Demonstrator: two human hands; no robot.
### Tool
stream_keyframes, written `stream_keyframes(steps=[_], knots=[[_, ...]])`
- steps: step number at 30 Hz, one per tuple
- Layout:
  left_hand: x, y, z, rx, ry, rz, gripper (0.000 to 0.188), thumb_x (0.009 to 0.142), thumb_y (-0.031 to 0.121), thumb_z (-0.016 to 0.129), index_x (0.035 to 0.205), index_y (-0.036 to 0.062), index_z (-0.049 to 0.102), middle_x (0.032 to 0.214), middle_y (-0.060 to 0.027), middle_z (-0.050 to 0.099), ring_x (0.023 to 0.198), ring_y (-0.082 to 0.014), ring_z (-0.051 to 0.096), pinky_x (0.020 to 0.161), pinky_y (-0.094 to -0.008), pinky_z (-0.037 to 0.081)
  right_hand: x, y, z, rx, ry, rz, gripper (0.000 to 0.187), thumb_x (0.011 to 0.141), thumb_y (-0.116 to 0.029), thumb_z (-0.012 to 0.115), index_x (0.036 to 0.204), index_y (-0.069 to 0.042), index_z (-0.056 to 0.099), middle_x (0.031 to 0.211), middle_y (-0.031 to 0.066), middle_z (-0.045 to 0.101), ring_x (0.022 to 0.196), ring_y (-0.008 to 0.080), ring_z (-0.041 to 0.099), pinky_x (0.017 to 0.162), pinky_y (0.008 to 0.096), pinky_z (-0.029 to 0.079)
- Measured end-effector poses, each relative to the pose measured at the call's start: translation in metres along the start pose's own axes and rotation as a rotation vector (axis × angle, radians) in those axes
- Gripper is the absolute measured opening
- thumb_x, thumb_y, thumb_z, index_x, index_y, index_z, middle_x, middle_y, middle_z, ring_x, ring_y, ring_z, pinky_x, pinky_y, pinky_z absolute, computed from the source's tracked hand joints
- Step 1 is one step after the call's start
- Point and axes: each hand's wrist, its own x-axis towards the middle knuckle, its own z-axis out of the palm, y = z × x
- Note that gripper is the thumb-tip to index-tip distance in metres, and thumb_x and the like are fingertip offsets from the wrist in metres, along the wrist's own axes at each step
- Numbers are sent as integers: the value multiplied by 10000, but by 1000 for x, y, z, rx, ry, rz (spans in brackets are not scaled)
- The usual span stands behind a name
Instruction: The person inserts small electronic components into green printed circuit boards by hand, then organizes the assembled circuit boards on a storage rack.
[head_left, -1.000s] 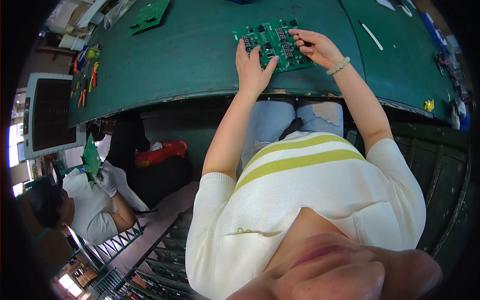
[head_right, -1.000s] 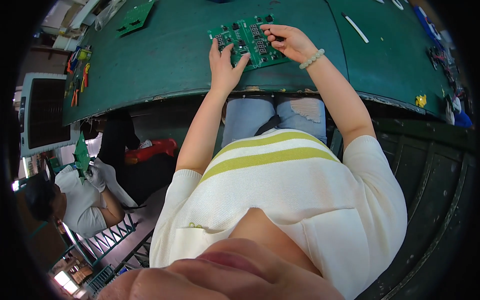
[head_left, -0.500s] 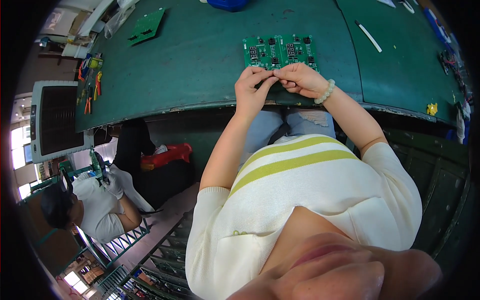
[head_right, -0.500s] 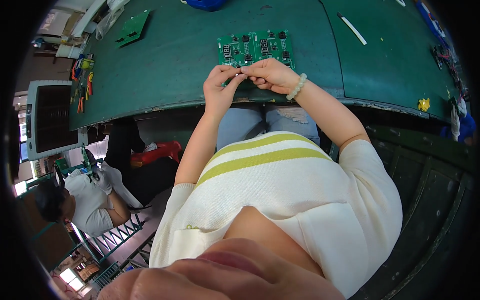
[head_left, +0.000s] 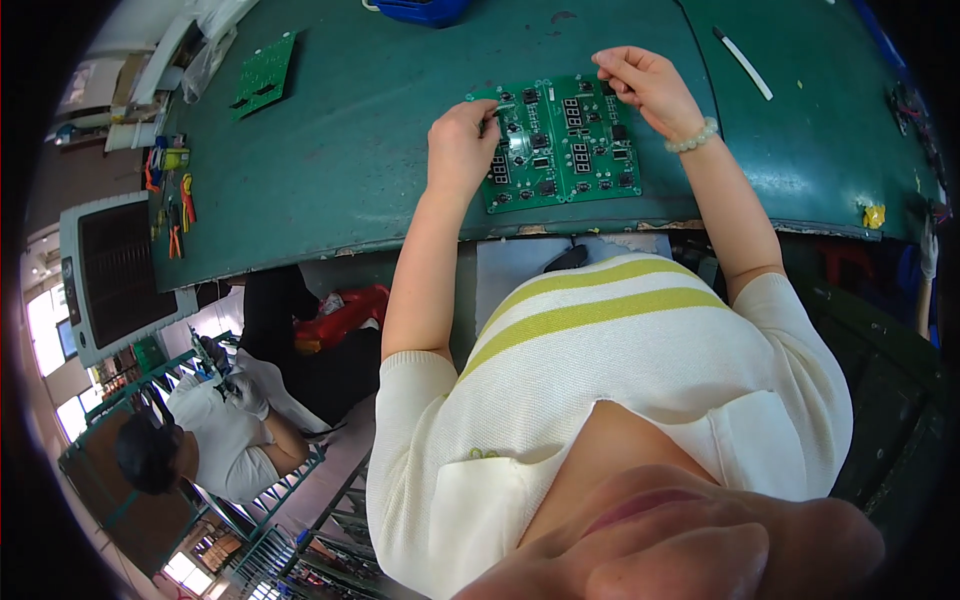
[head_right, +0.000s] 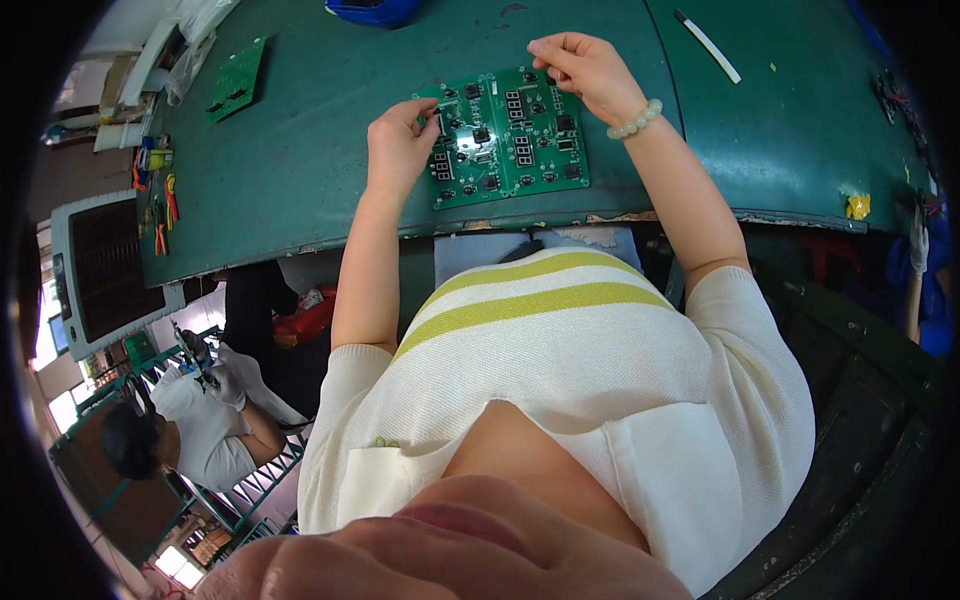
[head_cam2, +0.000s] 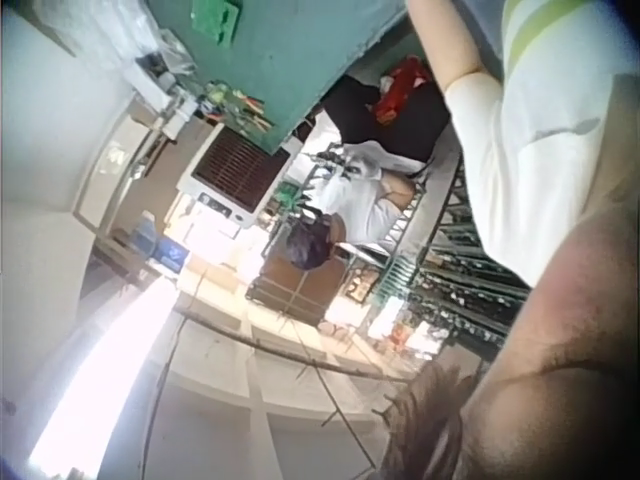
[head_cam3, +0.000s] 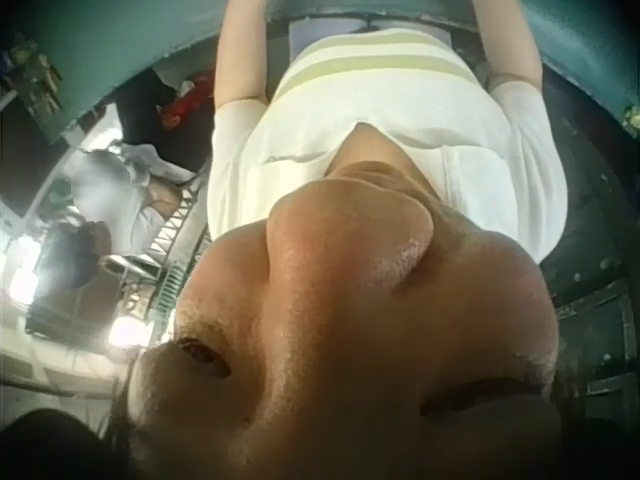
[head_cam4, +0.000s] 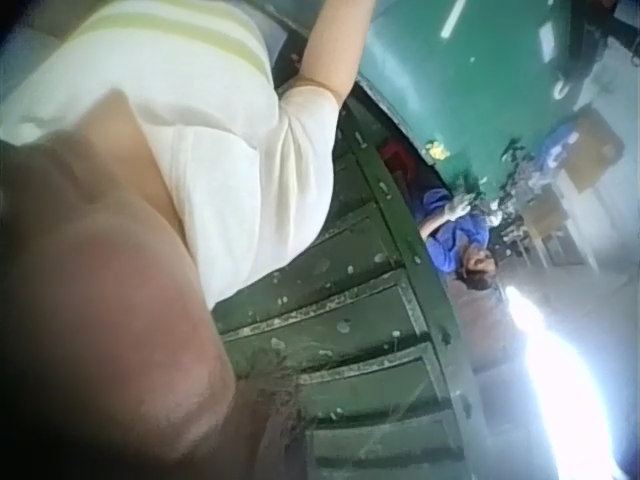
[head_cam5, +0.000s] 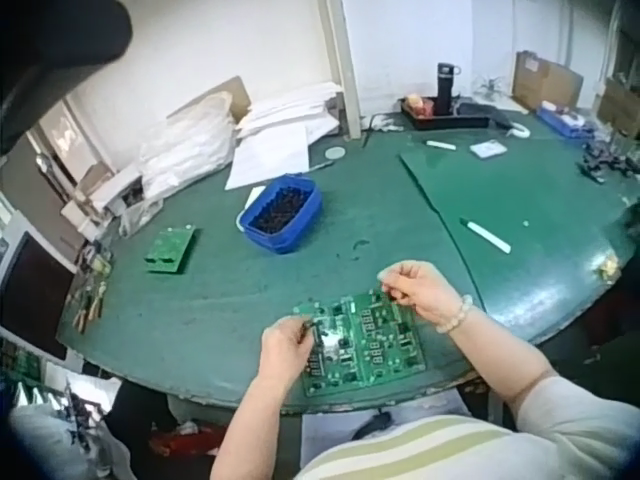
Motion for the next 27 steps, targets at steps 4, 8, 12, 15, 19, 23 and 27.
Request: stream_keyframes(steps=[4,8,12,15,19,23,27], knots=[[6,-4,-1,29,-132,5,155,694,28,608,840,30,661,777,-107,610,743,-278,594,662,-363,491,6,2,-10,-109,57,-121,225,809,-163,663,974,-15,621,848,-6,592,600,13,425,502,148,330],[11,-5,0,136,-211,144,134,713,64,605,835,44,657,808,-101,581,788,-274,578,678,-380,487,9,5,-12,-61,79,-92,235,766,-153,706,958,-37,636,806,-28,584,591,12,411,496,163,329],[14,-4,-1,200,-267,187,112,719,72,601,815,44,652,821,-100,568,792,-273,579,675,-379,490,5,7,-6,-319,230,-148,222,766,-157,706,913,-10,630,707,-58,529,559,7,371,471,170,292],[15,-5,-1,269,-301,220,119,743,103,602,833,50,658,852,-95,571,773,-284,584,669,-384,484,12,13,-9,-510,279,-306,221,717,-205,746,797,-24,648,607,-68,504,541,13,389,456,194,297],[18,-4,3,376,-330,204,100,748,106,599,805,42,649,861,-117,566,768,-299,588,664,-397,488,11,-4,3,-964,316,-315,295,651,-301,781,730,-44,660,546,-12,537,494,75,468,473,231,382],[18,-4,6,397,-336,241,78,720,48,549,715,20,622,840,-156,543,765,-312,591,657,-405,505,21,-5,7,-1161,219,-298,336,630,-366,771,686,-57,653,551,41,569,511,163,544,505,295,442],[12,-3,9,430,-318,206,91,756,105,595,760,29,644,835,-133,549,727,-314,586,651,-404,489,31,-8,10,-1201,76,-236,349,612,-376,771,659,-56,640,585,58,588,552,185,570,528,313,457]])
